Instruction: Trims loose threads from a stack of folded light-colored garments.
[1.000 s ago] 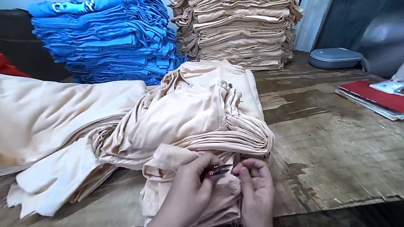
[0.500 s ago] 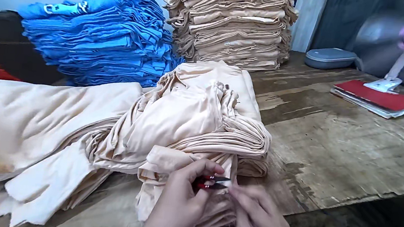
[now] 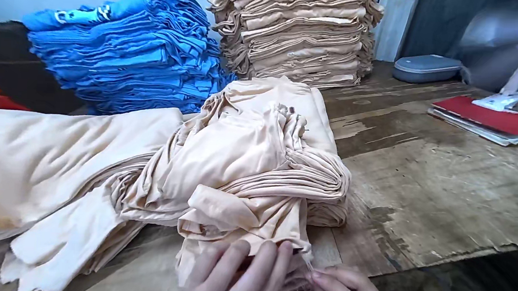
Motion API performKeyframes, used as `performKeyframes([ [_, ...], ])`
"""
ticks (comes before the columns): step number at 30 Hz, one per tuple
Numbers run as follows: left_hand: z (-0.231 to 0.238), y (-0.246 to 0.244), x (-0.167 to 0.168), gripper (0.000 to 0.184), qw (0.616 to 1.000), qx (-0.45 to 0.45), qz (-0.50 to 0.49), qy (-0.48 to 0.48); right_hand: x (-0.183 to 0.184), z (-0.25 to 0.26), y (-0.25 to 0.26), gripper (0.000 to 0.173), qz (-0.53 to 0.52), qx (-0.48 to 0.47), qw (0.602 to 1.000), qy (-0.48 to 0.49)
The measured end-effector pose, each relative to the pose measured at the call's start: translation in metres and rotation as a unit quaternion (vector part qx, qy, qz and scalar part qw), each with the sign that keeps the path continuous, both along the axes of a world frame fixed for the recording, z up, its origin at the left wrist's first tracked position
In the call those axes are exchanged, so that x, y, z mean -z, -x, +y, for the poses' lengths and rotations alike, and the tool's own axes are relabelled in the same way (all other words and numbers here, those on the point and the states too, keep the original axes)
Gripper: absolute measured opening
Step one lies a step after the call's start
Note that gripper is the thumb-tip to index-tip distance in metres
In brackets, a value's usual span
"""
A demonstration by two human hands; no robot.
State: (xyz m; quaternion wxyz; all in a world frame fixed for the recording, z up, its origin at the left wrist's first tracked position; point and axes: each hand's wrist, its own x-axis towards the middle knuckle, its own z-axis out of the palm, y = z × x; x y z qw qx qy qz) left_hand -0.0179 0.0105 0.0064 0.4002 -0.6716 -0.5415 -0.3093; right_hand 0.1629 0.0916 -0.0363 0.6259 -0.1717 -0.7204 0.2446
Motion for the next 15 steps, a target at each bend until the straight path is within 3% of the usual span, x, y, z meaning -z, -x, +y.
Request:
performKeyframes([
  [6,0.004,-0.004,0.001,0.024,0.997,0.047,0.057,0.019,-0.005,-0.002,-0.003,0.015,0.013,-0.024,0.999,0.016],
  [11,0.01,0.001,-0.003,0.021,0.999,0.034,0.018,0.002,-0.005,0.0,-0.011,0.012,-0.007,-0.073,0.997,0.024],
  [13,0.01,0.001,-0.003,0.022,0.998,0.037,-0.035,0.024,-0.007,0.002,-0.024,0.007,-0.09,-0.07,0.993,0.03],
  [15,0.018,0.002,-0.008,0.032,0.993,0.029,-0.09,0.07,-0.014,0.004,-0.036,0.008,-0.247,-0.023,0.968,0.031],
])
